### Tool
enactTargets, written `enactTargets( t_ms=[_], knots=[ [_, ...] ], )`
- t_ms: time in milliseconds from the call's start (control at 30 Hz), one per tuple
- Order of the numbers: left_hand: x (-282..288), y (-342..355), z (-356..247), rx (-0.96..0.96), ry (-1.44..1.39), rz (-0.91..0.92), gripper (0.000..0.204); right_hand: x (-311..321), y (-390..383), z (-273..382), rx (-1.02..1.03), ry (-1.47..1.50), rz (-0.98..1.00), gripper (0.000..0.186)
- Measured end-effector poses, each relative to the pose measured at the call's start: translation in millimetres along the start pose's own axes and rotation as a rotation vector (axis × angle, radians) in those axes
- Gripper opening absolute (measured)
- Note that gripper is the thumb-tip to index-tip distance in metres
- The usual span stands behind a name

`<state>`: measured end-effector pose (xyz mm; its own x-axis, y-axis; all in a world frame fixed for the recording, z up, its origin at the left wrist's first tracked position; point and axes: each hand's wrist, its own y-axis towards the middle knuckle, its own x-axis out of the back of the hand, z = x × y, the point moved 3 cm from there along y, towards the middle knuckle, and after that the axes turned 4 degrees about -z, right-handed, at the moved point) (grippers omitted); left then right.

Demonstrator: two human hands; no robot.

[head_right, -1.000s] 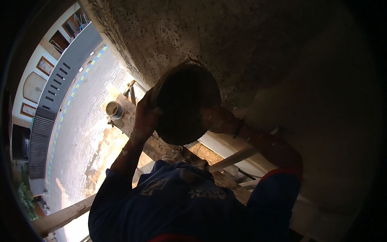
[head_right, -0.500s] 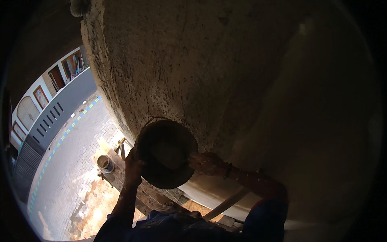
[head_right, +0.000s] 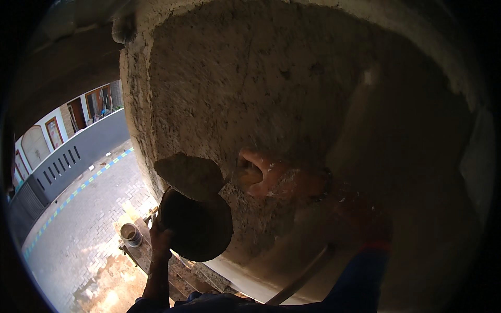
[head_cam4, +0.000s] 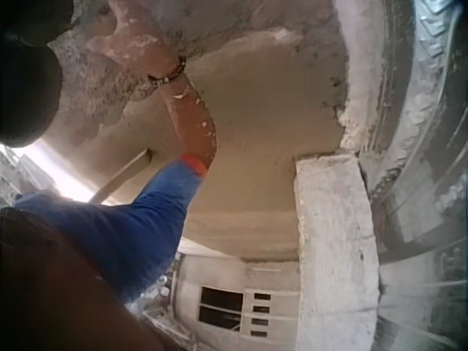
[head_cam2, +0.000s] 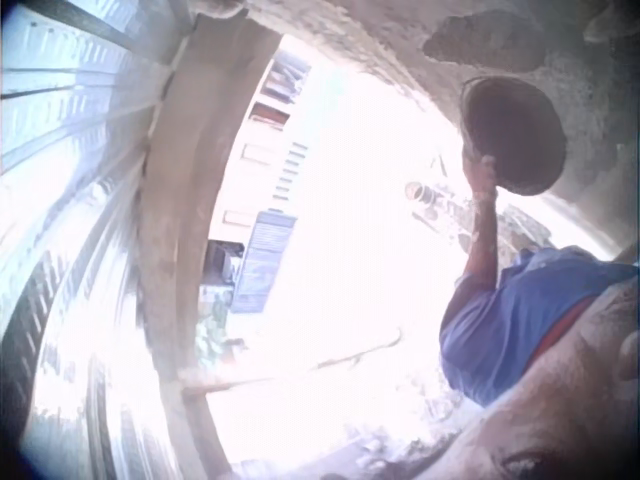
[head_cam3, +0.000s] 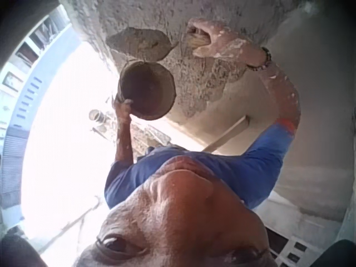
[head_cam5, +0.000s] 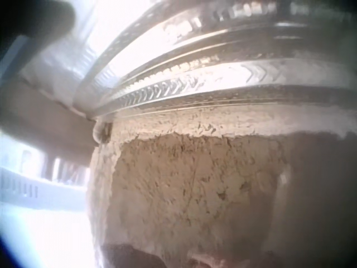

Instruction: The person applies wet plaster from a bucket onto a wall using a trowel and then smooths the surface with a long wooden board.

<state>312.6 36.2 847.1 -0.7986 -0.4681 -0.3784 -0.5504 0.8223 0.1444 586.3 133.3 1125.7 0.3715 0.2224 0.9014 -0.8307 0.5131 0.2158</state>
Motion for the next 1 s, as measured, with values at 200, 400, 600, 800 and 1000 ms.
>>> enactTargets(
  t_ms=[200, 400, 600, 800, 1000],
  knots=[
    [15.3, -10.8, -2.0, 0.015, 0.045, -0.127, 0.057, 89.9, 40.4, 115.7, 0.095, 0.110, -0.012, 0.052],
    [65.1, -24.3, -10.3, -0.033, 0.181, -0.280, 0.056, 113.8, 77.8, 104.4, 0.302, 0.444, 0.032, 0.060],
    [39.3, -22.8, 48.9, -0.017, 0.124, -0.154, 0.053, 278.1, -30.8, -0.4, 0.094, -0.248, -0.694, 0.061],
    [9.5, -26.1, 57.1, 0.089, 0.068, -0.016, 0.056, 184.2, -124.0, 45.6, -0.447, -0.480, -0.753, 0.054],
    [-17.9, -18.7, 45.9, 0.038, 0.287, 0.080, 0.059, -4.7, -117.7, -63.6, -0.575, -0.067, 0.260, 0.042]
  ],
)
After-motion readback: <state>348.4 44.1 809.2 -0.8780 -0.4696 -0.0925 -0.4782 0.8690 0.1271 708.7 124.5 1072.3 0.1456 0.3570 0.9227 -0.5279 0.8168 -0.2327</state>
